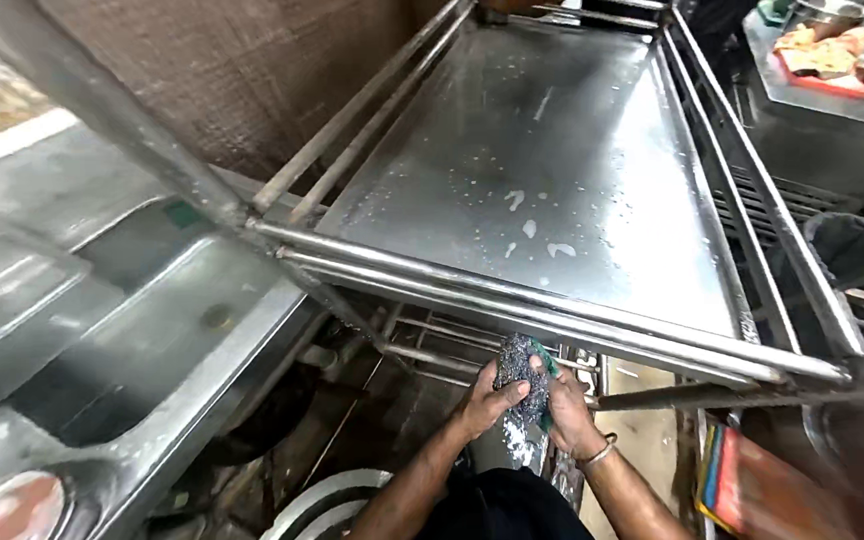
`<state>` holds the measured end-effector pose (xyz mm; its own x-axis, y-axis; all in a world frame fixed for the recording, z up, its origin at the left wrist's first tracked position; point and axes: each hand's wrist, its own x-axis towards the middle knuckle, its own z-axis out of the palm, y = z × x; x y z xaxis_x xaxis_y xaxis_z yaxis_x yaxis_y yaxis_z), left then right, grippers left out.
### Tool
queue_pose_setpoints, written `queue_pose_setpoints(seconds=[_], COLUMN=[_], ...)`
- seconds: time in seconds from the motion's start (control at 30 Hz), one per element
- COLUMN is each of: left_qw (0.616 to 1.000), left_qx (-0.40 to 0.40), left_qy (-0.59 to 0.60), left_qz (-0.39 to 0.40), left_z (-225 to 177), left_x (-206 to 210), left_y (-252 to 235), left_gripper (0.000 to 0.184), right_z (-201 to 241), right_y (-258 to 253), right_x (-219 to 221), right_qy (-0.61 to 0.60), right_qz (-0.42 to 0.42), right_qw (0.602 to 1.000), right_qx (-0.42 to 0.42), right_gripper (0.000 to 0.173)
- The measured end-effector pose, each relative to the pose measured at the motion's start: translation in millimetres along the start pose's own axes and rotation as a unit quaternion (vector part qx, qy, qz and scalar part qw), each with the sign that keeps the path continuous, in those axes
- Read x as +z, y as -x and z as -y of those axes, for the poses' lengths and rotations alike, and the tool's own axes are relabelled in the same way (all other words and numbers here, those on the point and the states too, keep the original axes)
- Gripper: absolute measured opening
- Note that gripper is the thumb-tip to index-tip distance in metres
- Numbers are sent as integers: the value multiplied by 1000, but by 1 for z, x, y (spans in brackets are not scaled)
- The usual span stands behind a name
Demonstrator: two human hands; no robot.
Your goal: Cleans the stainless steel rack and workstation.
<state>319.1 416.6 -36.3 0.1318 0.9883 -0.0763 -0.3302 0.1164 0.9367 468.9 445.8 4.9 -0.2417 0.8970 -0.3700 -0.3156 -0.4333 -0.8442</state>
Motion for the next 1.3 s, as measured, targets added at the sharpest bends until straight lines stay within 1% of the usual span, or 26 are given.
queue_pose_setpoints(seconds=[0.07,0.1,0.13,0.17,0.2,0.23,0.27,0.3,0.37,0.43,0.5,0.57,0.63,0.67,0.7,0.77,0.8,0.83,0.87,0.9,0.97,1.1,1.13,1.17,1.23,1.3], left_qw=[1000,999,997,993,987,980,971,959,921,874,836,804,769,756,747,726,720,719,714,707,713,739,742,746,756,746], left_qx=[14,20,23,32,45,59,76,96,120,137,172,226,283,297,300,292,288,280,280,291,312,358,366,374,385,406], left_qy=[13,26,36,48,60,68,72,72,63,54,33,-15,-89,-116,-137,-187,-222,-264,-297,-314,-329,-311,-309,-309,-317,-333], left_qz=[-23,-43,-71,-105,-142,-178,-216,-257,-364,-463,-520,-550,-566,-571,-578,-594,-591,-578,-569,-563,-535,-479,-469,-456,-424,-409], left_z=[0,1,3,7,10,13,16,16,6,-9,-27,-42,-50,-53,-56,-57,-53,-46,-38,-31,-17,0,5,11,27,43], left_x=[2,5,9,13,18,24,30,36,47,52,47,42,38,39,43,56,63,71,76,80,89,109,112,116,131,149], left_y=[6,11,16,20,23,27,31,33,34,31,25,13,-5,-16,-26,-45,-52,-55,-58,-61,-64,-66,-67,-68,-68,-73], left_gripper=[68,64,60,55,49,44,39,35,26,27,29,28,27,27,27,30,36,46,48,42,42,56,56,52,39,43], right_z=[0,0,-2,-1,3,11,19,29,54,84,117,146,168,176,183,192,191,187,181,175,169,162,160,159,158,158], right_y=[-2,-3,-5,-7,-8,-7,-2,5,21,37,46,47,41,37,34,28,27,26,27,26,22,14,12,11,9,6], right_x=[5,6,5,3,1,-2,-6,-10,-22,-33,-41,-46,-51,-54,-59,-62,-59,-55,-51,-49,-48,-49,-49,-49,-51,-53], right_qy=[37,74,140,238,343,422,465,475,451,440,428,426,464,504,554,646,680,702,713,717,710,695,694,693,691,688], right_qz=[9,14,18,25,38,57,75,90,127,153,149,101,21,-13,-38,-72,-83,-89,-97,-107,-129,-154,-160,-164,-169,-175], right_qw=[999,997,989,968,933,895,867,850,822,773,732,690,640,626,615,589,566,543,522,501,468,443,436,430,423,414], right_qx=[-10,-21,-40,-72,-104,-132,-166,-208,-323,-430,-509,-577,-612,-595,-560,-481,-459,-452,-458,-473,-509,-545,-551,-556,-561,-570], right_gripper=[28,27,27,27,30,37,41,43,33,25,24,24,26,29,33,40,42,44,45,46,46,46,47,47,47,47])
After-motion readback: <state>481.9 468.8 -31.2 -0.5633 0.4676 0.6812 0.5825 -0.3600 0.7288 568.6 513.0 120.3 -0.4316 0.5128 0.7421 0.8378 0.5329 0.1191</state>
